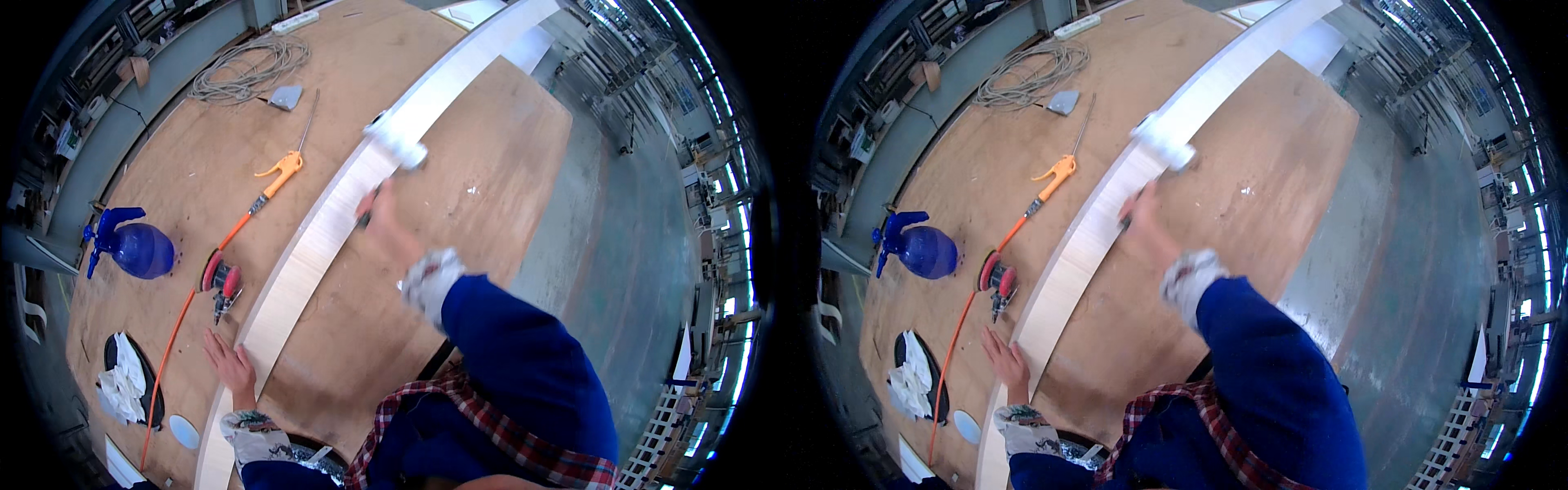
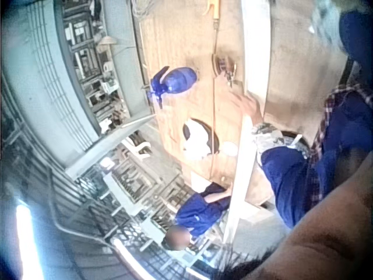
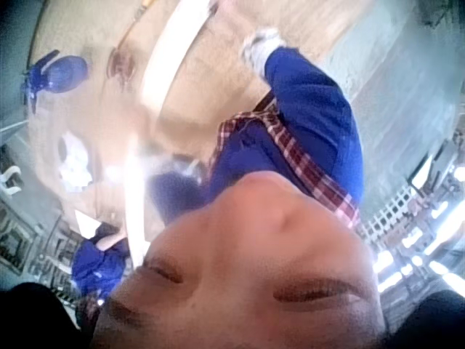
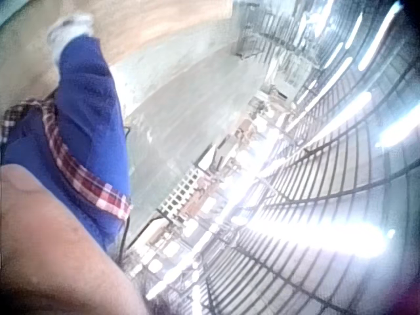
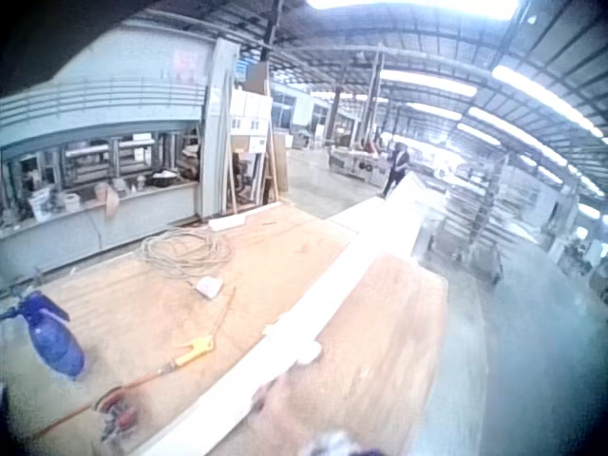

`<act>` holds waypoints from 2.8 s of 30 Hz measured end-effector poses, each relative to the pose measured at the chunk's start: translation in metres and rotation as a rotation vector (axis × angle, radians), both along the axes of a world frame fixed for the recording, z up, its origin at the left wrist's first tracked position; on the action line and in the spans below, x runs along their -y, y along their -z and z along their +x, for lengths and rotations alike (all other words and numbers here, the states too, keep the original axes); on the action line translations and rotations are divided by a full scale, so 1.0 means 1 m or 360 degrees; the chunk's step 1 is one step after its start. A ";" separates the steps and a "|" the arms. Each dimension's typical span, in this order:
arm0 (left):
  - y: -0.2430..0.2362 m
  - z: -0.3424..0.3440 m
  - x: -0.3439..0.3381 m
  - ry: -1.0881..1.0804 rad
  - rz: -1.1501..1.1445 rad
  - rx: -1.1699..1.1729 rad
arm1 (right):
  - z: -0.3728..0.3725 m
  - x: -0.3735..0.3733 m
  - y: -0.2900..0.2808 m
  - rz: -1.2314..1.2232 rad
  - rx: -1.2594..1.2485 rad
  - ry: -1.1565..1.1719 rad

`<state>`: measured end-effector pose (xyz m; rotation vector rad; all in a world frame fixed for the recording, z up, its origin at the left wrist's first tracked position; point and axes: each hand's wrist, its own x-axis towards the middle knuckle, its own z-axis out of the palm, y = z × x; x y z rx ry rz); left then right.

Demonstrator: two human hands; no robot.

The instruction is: The person sands a long curved wooden board with a sanding block and then applies a white coating to the surface using a paint roller.

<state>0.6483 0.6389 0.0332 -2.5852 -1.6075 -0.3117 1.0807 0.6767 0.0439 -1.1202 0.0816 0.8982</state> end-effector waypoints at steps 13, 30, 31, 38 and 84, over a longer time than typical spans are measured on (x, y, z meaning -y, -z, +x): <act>0.000 0.009 0.001 -0.0060 0.0141 -0.0149 | -0.030 0.133 -0.019 -0.0596 -0.0106 -0.0887; 0.039 0.327 0.156 -0.1540 -0.0053 0.0404 | 0.398 -0.047 -0.194 -0.0862 0.3255 -0.2585; 0.033 0.332 0.154 -0.1577 -0.0024 0.0387 | 0.402 -0.060 -0.192 -0.0729 0.3615 -0.2582; 0.037 0.335 0.143 -0.1628 0.0186 0.0474 | 0.216 -0.095 -0.124 -0.0436 0.3386 -0.3066; 0.045 0.330 0.137 -0.1669 0.0107 0.0519 | 0.043 -0.079 -0.063 0.0329 0.3256 -0.3228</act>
